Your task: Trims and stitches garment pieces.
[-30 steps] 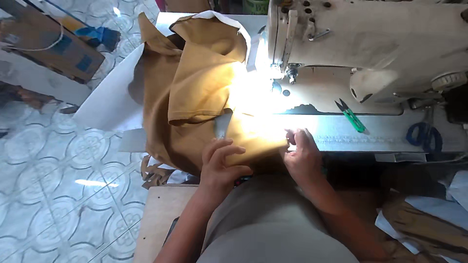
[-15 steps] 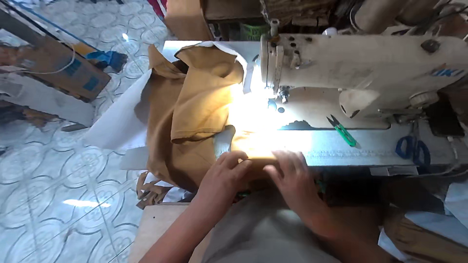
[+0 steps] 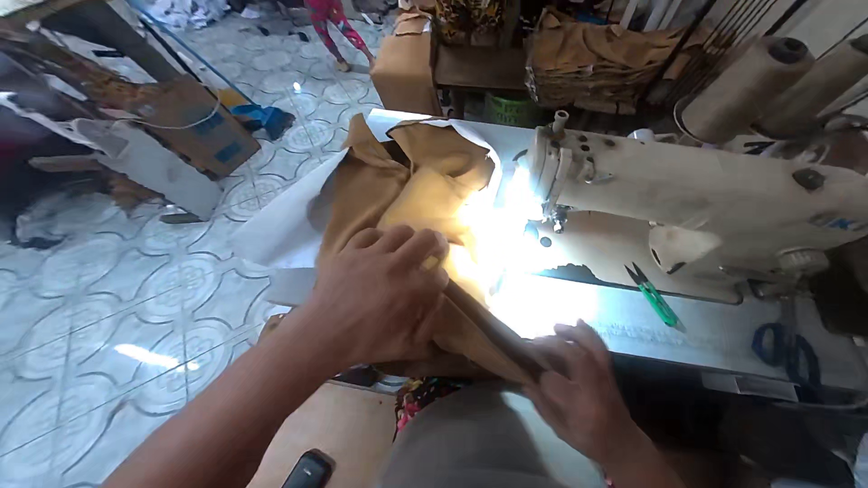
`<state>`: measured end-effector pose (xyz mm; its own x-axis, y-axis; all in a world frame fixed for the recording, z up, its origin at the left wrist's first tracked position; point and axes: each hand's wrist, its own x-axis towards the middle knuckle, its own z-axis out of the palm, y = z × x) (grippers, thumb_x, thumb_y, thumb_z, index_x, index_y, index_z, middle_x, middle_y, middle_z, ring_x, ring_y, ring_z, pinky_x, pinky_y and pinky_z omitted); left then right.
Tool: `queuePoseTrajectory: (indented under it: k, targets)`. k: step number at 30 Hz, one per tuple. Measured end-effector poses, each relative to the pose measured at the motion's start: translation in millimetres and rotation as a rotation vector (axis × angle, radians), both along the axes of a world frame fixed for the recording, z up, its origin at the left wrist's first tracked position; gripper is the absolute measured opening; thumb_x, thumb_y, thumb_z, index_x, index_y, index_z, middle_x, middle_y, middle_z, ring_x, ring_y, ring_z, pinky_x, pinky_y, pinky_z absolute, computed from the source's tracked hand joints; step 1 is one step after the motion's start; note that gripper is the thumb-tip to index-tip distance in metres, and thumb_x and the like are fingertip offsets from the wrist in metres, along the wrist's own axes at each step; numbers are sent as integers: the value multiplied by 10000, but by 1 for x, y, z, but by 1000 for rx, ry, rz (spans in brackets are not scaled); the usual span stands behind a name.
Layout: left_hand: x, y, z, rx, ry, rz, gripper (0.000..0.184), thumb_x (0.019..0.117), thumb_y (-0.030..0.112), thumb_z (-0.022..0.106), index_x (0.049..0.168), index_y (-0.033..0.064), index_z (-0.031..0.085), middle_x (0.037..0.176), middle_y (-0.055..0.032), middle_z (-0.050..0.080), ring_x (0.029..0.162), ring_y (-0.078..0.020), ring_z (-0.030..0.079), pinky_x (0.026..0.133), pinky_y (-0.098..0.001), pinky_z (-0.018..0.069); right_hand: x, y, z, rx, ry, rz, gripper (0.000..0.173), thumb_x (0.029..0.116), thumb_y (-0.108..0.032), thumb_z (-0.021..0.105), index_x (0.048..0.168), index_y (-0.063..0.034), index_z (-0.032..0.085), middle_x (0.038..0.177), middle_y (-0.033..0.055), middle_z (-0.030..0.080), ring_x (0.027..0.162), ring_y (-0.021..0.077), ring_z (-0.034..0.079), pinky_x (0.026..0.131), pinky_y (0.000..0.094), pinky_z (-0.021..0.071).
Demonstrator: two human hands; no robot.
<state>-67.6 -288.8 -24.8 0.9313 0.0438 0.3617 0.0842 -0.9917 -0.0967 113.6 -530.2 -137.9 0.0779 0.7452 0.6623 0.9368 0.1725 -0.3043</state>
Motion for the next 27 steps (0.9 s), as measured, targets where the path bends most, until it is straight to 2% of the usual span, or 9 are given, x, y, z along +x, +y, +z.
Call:
queuePoseTrajectory:
  k: [2, 3, 5, 7, 9, 11, 15, 20, 27]
  targets:
    - [-9, 3, 5, -92, -21, -151, 506, 1000, 572, 443, 799, 180, 693, 1129, -54, 695, 1139, -260, 634, 977, -514, 490, 14, -8, 1, 16, 81, 7, 371, 1054, -470, 515, 797, -203, 525, 1225, -9, 608, 1319, 160, 508, 1164, 386, 383]
    - [-10, 0, 5, -196, -30, -221, 461, 1012, 550, 507, 827, 165, 681, 1134, -38, 698, 1175, -225, 627, 1059, -488, 471, 18, -9, 1, 7, 123, 19, 394, 1058, -474, 504, 784, -190, 520, 1207, -1, 614, 1282, 151, 530, 1126, 356, 416]
    - [-6, -8, 2, -380, -34, -324, 307, 1042, 396, 562, 929, 122, 642, 1060, -41, 706, 1114, -170, 655, 1043, -382, 499, 19, -10, 6, -35, 233, 48, 437, 1048, -495, 520, 784, -148, 558, 1221, 44, 629, 1236, 152, 563, 1059, 320, 472]
    - [4, -19, 0, -455, -48, -367, 201, 1047, 304, 569, 1040, 107, 610, 959, -56, 699, 988, -163, 688, 925, -316, 549, 12, -14, 22, -41, 322, 50, 405, 995, -546, 598, 981, -145, 651, 1334, 45, 589, 1303, 133, 537, 1080, 299, 477]
    - [18, -35, 1, -430, -76, -419, 158, 1053, 248, 565, 1123, 109, 593, 906, -51, 689, 907, -174, 690, 921, -337, 541, 1, -17, 47, -25, 339, 33, 488, 937, -597, 655, 1230, -208, 632, 1379, -32, 544, 1357, 70, 471, 1123, 255, 419]
    - [32, -52, 3, -380, -120, -479, 172, 1050, 198, 567, 1198, 112, 584, 905, -60, 705, 892, -194, 704, 942, -374, 535, -12, -16, 65, 14, 362, 25, 551, 915, -543, 721, 1295, -163, 595, 1286, -31, 611, 1264, 40, 547, 1065, 227, 468]
    - [54, -68, 8, -361, -193, -546, 215, 1048, 146, 568, 1253, 80, 555, 862, -69, 701, 830, -185, 704, 942, -363, 538, -20, -13, 80, 55, 493, -55, 350, 934, -330, 764, 1165, -88, 661, 1005, -15, 698, 937, -7, 661, 838, 160, 567]
    - [68, -70, 4, -597, -157, -601, 258, 1002, 201, 662, 1194, 59, 566, 921, -57, 720, 874, -164, 703, 836, -327, 564, -6, -28, 85, 40, 563, 16, 164, 963, -249, 733, 1053, -123, 680, 1009, -63, 700, 937, -36, 660, 816, 116, 558]
    - [97, -27, -65, -928, -24, -578, 260, 875, 187, 796, 1050, 17, 706, 1137, -91, 702, 1136, -142, 655, 988, -299, 551, 9, -76, 97, 145, 293, -84, 100, 1042, -242, 594, 1099, -178, 646, 1108, -84, 659, 1090, 9, 634, 955, 184, 531]
